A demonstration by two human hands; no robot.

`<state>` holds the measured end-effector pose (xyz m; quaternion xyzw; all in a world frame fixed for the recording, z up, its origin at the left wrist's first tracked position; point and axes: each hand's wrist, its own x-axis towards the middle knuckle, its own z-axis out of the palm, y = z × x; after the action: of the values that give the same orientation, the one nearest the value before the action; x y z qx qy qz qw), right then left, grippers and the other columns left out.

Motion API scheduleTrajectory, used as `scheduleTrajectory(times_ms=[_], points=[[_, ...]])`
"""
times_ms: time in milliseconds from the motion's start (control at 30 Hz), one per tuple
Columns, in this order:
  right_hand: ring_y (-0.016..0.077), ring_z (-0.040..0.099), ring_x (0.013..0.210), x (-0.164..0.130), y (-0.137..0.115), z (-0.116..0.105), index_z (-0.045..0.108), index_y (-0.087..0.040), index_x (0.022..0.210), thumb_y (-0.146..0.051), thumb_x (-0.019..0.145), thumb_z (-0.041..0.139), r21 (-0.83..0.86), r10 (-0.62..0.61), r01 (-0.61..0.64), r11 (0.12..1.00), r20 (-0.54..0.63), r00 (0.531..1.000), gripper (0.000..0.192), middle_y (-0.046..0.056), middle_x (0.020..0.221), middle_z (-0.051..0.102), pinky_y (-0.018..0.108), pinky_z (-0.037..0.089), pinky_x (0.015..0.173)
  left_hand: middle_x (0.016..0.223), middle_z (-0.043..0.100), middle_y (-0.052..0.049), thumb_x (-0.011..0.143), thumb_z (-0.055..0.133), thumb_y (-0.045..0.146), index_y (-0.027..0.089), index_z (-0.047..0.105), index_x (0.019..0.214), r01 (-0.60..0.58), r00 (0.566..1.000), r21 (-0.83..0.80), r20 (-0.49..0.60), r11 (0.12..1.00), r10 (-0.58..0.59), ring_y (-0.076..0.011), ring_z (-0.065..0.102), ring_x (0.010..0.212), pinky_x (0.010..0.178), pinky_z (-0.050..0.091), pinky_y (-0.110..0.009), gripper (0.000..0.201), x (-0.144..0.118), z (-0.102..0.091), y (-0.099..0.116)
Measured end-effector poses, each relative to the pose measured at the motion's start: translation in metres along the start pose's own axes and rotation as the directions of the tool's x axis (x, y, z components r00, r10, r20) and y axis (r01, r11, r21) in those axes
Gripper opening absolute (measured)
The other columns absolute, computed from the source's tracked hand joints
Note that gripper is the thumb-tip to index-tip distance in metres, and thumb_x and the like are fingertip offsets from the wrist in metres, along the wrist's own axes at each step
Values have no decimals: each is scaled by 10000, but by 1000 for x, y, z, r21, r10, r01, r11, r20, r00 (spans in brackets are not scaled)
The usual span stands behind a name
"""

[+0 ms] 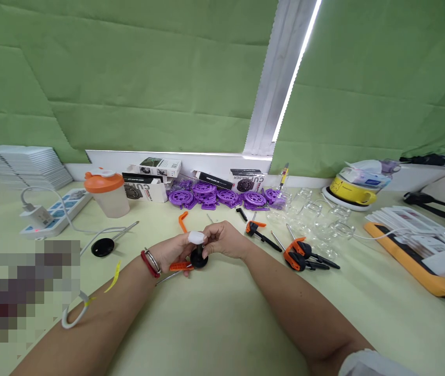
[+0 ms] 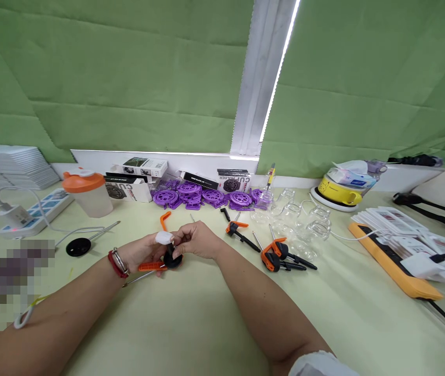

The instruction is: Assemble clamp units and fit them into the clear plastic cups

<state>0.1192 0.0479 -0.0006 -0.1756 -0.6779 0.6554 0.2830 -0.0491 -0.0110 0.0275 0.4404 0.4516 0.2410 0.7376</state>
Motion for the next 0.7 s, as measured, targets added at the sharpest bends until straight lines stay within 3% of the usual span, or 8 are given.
scheduleTrajectory(times_ms=[700], points=[[94,538,594,-1,-1,2,583,-134,664,-235,438,864,-18,36,-36,999,-23,999,375,-26,663,591,240,461,602,729,604,-32,607,614,558,183,537,873,-29,1000,-6,-3,1000,29,-167,560,630,388,463,-221,466,-1,1,2]])
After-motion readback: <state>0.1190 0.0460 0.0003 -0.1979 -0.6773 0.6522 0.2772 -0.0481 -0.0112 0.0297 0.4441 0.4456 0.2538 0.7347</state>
